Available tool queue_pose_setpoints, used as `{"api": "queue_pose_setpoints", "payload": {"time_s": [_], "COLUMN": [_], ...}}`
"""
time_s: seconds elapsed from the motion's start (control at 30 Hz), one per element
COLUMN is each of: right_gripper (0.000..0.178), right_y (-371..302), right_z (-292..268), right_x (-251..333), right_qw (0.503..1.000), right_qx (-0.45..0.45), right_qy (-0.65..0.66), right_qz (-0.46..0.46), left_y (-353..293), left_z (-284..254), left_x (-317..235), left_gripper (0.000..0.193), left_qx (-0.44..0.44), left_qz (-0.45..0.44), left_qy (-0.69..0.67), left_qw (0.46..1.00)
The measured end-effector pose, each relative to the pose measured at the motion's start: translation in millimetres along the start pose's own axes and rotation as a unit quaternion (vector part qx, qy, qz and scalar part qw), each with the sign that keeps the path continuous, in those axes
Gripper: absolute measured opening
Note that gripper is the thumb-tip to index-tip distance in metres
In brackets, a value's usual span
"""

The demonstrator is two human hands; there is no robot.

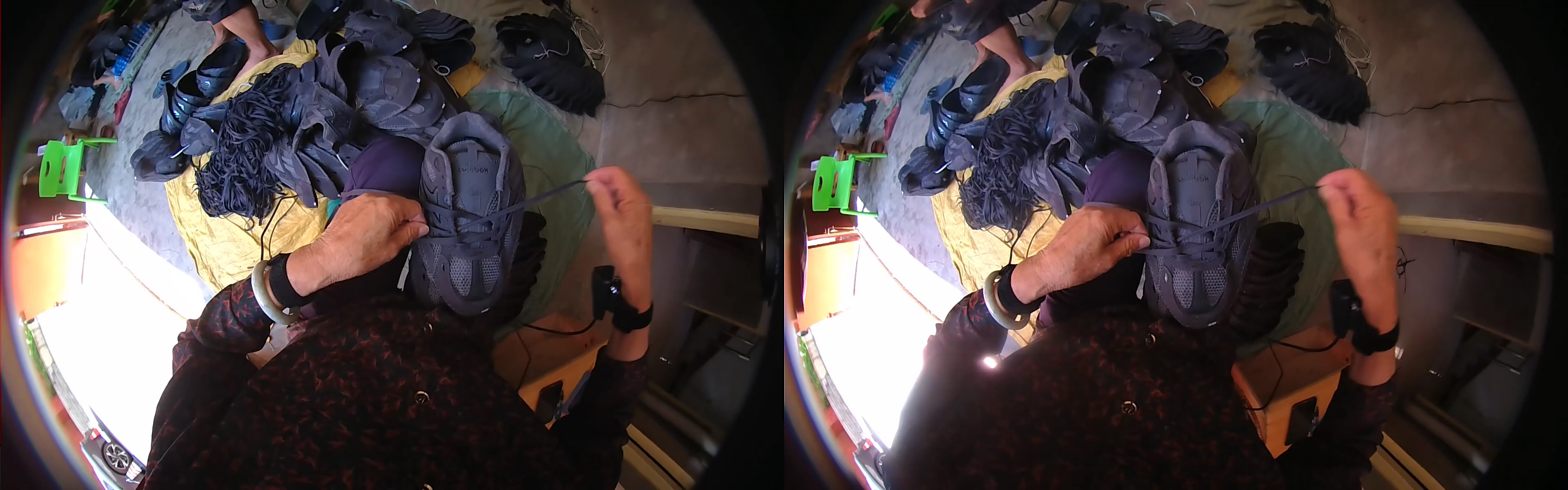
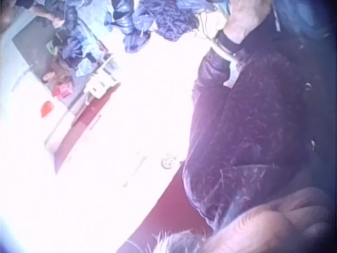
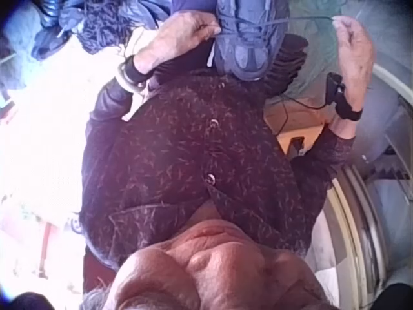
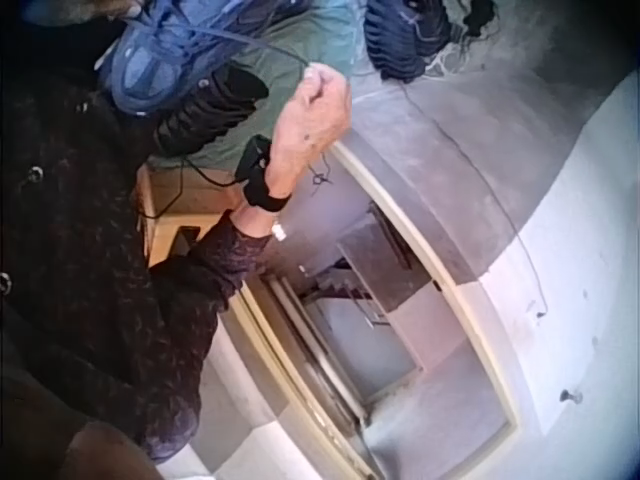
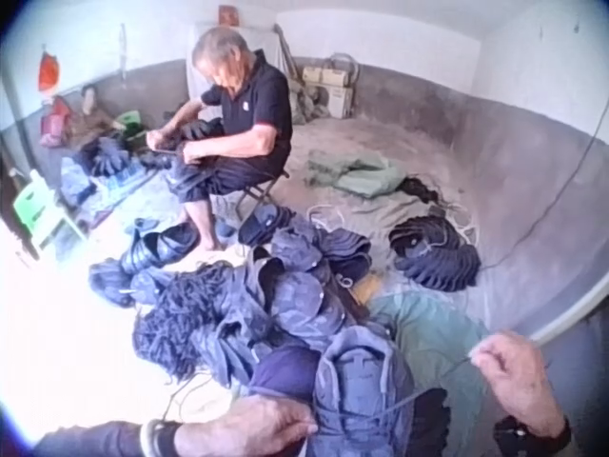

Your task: Manually insertion and tracking of laces through the eyelets of a manufactured shoe upper.

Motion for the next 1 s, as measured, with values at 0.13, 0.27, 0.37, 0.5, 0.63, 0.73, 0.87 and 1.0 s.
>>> {"api": "queue_pose_setpoints", "payload": {"time_s": [0.13,0.27,0.37,0.5,0.63,0.73,0.87,1.0], "right_gripper": [0.016,0.023,0.026,0.028,0.025,0.031,0.04,0.032], "right_y": [16,8,10,15,15,13,11,17], "right_z": [-36,4,21,42,52,55,59,55], "right_x": [-51,-45,-29,-24,-17,-13,-18,-31], "right_qw": [0.995,0.897,0.821,0.693,0.692,0.754,0.78,0.784], "right_qx": [-0.054,0.055,0.099,0.153,0.147,0.122,0.132,0.116], "right_qy": [0.029,0.424,0.549,0.696,0.702,0.642,0.607,0.601], "right_qz": [0.082,0.111,0.124,0.115,0.078,0.067,0.072,0.104], "left_y": [-7,-19,-31,-28,-18,-15,-15,-12], "left_z": [-10,-21,-13,4,8,8,8,0], "left_x": [5,-8,-21,-28,-16,-4,3,1], "left_gripper": [0.011,0.011,0.014,0.016,0.02,0.023,0.018,0.011], "left_qx": [-0.045,-0.13,-0.128,-0.085,-0.056,-0.02,0.047,0.083], "left_qz": [0.006,0.024,0.032,0.045,0.015,-0.041,-0.086,-0.074], "left_qy": [0.034,0.052,0.012,-0.001,-0.022,-0.064,-0.169,-0.126], "left_qw": [0.998,0.99,0.991,0.995,0.998,0.997,0.981,0.986]}}
Point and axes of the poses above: each hand's wrist, its own y-axis towards the middle knuckle, its own z-axis out of the palm, x = y × z, the point moved 5 cm from there along y, towards the middle knuckle, and after that the axes turned 3 degrees about z, right-handed, at the moved point
